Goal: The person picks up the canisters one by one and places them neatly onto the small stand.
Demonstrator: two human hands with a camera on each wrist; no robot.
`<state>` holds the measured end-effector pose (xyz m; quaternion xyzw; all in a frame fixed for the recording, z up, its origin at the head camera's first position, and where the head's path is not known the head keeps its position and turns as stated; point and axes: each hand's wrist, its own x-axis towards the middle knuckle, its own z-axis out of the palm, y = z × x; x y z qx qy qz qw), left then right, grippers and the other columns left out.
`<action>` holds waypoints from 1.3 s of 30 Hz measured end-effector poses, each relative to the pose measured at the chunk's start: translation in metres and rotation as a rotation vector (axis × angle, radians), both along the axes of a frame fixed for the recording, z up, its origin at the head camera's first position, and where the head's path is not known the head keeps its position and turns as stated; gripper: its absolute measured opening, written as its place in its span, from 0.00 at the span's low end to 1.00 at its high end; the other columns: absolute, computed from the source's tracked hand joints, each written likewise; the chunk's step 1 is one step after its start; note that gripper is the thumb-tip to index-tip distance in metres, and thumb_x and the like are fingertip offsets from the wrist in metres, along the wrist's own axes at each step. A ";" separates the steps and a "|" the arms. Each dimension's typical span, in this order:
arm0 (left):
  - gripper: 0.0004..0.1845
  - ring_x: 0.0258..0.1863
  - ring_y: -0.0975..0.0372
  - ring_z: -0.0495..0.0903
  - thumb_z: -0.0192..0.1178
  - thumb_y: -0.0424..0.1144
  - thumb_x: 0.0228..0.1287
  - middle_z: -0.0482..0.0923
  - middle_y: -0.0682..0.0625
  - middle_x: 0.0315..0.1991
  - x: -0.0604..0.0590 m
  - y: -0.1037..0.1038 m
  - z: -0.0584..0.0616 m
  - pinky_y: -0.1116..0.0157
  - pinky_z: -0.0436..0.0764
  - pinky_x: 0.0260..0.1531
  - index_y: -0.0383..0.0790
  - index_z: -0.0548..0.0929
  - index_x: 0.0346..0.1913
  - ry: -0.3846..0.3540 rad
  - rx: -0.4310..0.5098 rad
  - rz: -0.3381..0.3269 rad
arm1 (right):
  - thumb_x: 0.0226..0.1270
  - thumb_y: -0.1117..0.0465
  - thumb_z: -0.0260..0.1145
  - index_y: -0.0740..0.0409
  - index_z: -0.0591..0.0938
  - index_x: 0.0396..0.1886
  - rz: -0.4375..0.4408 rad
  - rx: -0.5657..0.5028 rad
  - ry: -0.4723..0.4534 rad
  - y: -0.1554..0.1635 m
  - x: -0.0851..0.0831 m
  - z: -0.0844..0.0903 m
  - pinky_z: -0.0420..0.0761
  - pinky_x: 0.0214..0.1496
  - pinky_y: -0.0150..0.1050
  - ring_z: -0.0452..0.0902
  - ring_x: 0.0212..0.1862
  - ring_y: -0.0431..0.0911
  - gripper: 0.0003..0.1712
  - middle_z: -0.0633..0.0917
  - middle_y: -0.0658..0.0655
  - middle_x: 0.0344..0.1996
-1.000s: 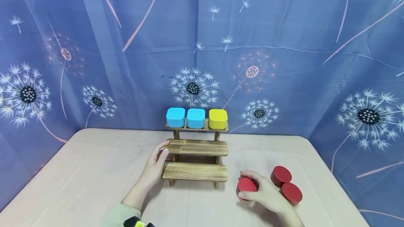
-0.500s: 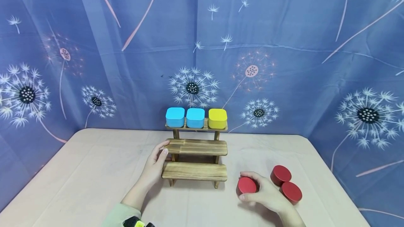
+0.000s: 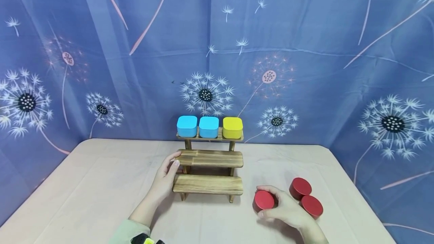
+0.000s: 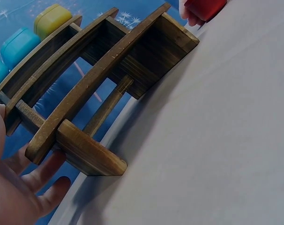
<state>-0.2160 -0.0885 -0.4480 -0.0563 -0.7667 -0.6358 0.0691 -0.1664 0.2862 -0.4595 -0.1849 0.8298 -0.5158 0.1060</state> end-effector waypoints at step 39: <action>0.21 0.58 0.53 0.72 0.44 0.48 0.74 0.70 0.45 0.63 0.000 -0.001 -0.001 0.50 0.66 0.64 0.52 0.67 0.66 -0.005 -0.005 -0.006 | 0.58 0.70 0.65 0.77 0.64 0.61 0.051 -0.154 -0.034 0.000 -0.001 0.002 0.77 0.46 0.26 0.77 0.45 0.34 0.33 0.81 0.43 0.45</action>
